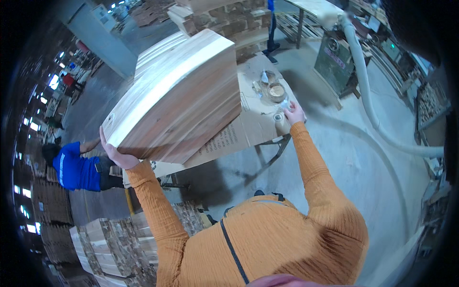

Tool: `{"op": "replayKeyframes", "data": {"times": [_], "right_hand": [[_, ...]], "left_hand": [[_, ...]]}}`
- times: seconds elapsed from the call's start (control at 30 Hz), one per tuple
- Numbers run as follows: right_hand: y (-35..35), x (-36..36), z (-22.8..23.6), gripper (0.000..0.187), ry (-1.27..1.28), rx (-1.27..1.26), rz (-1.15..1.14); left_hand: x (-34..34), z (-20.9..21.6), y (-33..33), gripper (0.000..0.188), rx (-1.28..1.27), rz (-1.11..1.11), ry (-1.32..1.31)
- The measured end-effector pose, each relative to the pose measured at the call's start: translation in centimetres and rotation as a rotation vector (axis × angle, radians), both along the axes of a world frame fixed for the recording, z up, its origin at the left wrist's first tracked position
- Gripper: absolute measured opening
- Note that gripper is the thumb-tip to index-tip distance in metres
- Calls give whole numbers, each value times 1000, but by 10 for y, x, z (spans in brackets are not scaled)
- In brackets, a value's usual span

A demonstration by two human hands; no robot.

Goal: The person applies glue from a white tube to the edges of wooden planks and stacks them on a table. The person repeats this process for multiple planks in a warehouse setting.

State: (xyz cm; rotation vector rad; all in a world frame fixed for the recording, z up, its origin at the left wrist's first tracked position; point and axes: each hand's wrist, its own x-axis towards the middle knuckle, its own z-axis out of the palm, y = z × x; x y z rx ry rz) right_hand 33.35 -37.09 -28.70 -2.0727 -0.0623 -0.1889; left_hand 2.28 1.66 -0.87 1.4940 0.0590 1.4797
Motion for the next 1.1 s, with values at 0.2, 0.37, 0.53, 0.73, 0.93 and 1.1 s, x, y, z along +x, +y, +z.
{"op": "replayKeyframes", "data": {"times": [0.2,0.37,0.53,0.73,0.93,1.1], "right_hand": [[-1,14,-3,31,-66,113,-77],[23,25,111,11,-269,870,182],[88,-12,301,22,-362,1174,532],[177,-64,379,22,-267,1073,1045],[200,-87,374,21,-156,851,993],[198,-96,372,20,-182,763,949]], "left_hand": [[-1,6,7,67,65,138,-3],[1,2,-15,65,23,111,4],[-10,10,-17,69,85,187,86],[-15,5,-22,67,78,107,0],[-21,7,-30,68,87,120,22],[-24,0,-33,72,67,89,-13]]}}
